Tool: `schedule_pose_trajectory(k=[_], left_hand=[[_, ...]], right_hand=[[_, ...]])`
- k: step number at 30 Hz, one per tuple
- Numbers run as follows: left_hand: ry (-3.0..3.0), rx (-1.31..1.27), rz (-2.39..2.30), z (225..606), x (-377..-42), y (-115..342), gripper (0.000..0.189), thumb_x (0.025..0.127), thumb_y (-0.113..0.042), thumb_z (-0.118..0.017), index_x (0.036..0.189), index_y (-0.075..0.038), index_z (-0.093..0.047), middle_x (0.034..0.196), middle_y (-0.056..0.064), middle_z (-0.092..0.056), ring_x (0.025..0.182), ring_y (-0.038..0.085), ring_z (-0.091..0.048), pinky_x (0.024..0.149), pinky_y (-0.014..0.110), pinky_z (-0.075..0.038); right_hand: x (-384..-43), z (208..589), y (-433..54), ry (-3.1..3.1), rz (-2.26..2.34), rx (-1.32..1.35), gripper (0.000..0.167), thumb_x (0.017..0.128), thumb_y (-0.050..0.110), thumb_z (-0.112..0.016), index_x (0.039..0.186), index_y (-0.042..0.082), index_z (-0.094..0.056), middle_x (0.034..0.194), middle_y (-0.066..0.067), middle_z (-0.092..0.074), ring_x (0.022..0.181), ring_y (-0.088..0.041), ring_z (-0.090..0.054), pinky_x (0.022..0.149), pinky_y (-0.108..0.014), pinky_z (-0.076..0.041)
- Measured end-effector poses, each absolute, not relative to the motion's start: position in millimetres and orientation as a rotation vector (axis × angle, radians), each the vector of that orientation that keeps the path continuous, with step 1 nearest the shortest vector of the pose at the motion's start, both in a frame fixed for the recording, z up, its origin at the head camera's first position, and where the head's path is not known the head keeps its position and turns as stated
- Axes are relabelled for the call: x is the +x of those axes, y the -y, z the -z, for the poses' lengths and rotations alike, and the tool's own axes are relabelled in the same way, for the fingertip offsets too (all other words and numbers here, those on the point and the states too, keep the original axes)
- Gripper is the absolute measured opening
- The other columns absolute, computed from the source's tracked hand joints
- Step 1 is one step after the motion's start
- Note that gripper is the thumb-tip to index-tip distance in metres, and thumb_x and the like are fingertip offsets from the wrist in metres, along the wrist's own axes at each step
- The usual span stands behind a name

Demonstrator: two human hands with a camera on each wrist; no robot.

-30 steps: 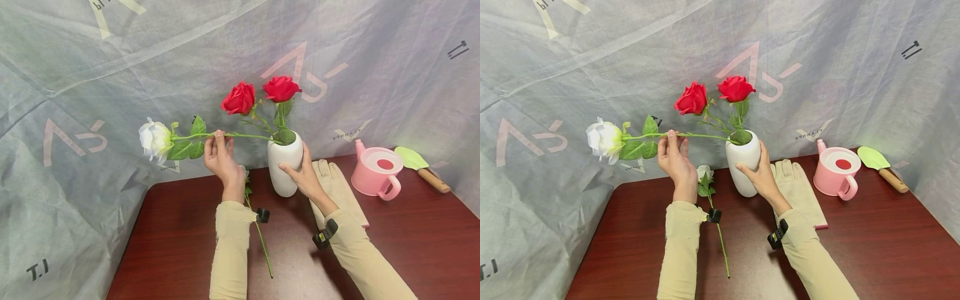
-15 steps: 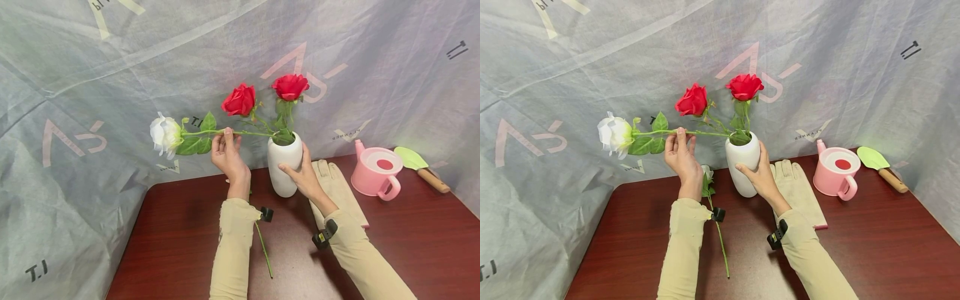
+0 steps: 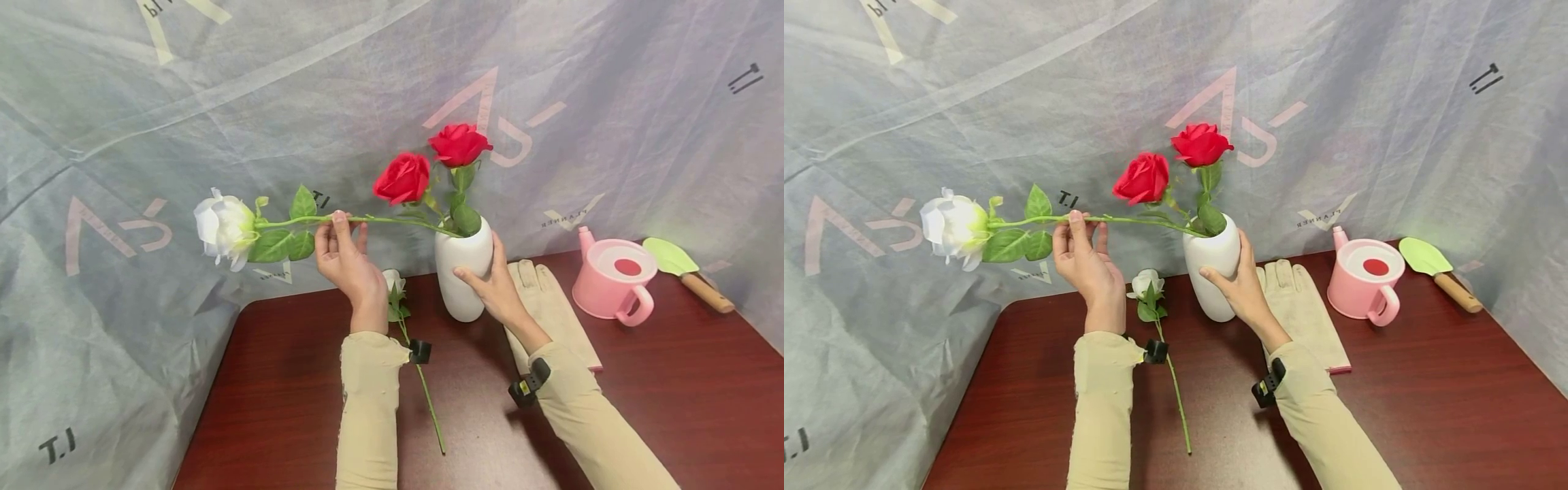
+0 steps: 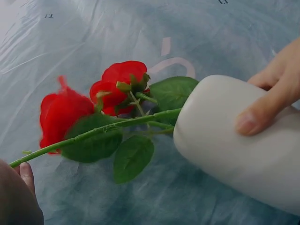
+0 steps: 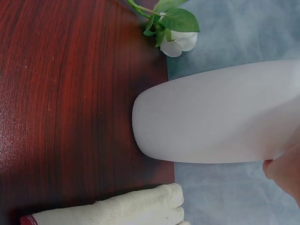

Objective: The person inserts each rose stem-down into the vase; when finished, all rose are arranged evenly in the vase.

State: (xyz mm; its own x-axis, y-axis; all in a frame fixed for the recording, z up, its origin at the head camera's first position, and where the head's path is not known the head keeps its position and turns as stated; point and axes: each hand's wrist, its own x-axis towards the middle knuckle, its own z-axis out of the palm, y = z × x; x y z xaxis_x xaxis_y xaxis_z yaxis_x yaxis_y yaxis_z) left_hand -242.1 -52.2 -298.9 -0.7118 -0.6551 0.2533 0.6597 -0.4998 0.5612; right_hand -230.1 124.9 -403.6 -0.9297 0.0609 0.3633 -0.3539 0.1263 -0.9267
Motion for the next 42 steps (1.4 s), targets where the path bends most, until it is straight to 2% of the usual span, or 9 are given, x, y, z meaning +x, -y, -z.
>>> schedule_pose_trajectory(k=[6, 11, 16, 23, 32, 42], left_hand=[[0.859, -0.016, 2.191, 301, -244, 47, 0.006, 0.088, -0.007, -0.065, 0.087, -0.003, -0.062, 0.083, 0.01, -0.061, 0.076, 0.021, -0.06, 0.07, 0.037, -0.055], [0.923, -0.072, 2.177, 308, -248, 37, 0.004, 0.088, -0.007, -0.064, 0.086, -0.004, -0.062, 0.081, 0.01, -0.06, 0.075, 0.021, -0.06, 0.071, 0.04, -0.055], [0.937, -0.103, 2.191, 311, -251, 29, 0.006, 0.089, -0.002, -0.062, 0.084, -0.006, -0.062, 0.081, 0.01, -0.06, 0.074, 0.02, -0.06, 0.071, 0.04, -0.055], [0.939, -0.103, 2.182, 308, -248, 30, 0.008, 0.089, -0.009, -0.064, 0.088, -0.003, -0.06, 0.083, 0.009, -0.059, 0.077, 0.02, -0.059, 0.07, 0.037, -0.055], [0.846, -0.033, 2.143, 293, -241, 51, 0.008, 0.089, -0.01, -0.064, 0.088, -0.003, -0.061, 0.086, 0.011, -0.059, 0.076, 0.018, -0.057, 0.068, 0.035, -0.055], [0.932, -0.069, 2.133, 301, -248, 41, 0.007, 0.088, -0.01, -0.065, 0.084, -0.004, -0.066, 0.078, 0.007, -0.059, 0.074, 0.018, -0.057, 0.067, 0.035, -0.055]], right_hand=[[-230, 404, -126, 2.104, -1.865, 0.287, 0.091, 0.083, 0.009, -0.07, 0.147, 0.002, -0.005, 0.146, -0.021, -0.017, 0.127, -0.034, -0.027, 0.102, -0.05, -0.025], [-229, 404, -126, 2.105, -1.87, 0.287, 0.091, 0.084, 0.009, -0.069, 0.147, 0.0, -0.004, 0.146, -0.021, -0.016, 0.128, -0.034, -0.026, 0.102, -0.051, -0.024], [-229, 404, -126, 2.105, -1.878, 0.282, 0.091, 0.084, 0.009, -0.07, 0.147, 0.003, -0.005, 0.146, -0.02, -0.017, 0.127, -0.033, -0.027, 0.101, -0.051, -0.026], [-229, 403, -125, 2.102, -1.868, 0.294, 0.091, 0.083, 0.008, -0.07, 0.148, 0.004, -0.006, 0.146, -0.02, -0.018, 0.128, -0.033, -0.027, 0.101, -0.051, -0.026], [-228, 401, -124, 2.113, -1.848, 0.294, 0.091, 0.084, 0.009, -0.069, 0.148, 0.004, -0.005, 0.147, -0.02, -0.016, 0.129, -0.033, -0.025, 0.103, -0.051, -0.023], [-229, 404, -125, 2.099, -1.861, 0.289, 0.091, 0.083, 0.009, -0.07, 0.147, 0.003, -0.006, 0.146, -0.019, -0.018, 0.127, -0.032, -0.027, 0.102, -0.049, -0.025]])
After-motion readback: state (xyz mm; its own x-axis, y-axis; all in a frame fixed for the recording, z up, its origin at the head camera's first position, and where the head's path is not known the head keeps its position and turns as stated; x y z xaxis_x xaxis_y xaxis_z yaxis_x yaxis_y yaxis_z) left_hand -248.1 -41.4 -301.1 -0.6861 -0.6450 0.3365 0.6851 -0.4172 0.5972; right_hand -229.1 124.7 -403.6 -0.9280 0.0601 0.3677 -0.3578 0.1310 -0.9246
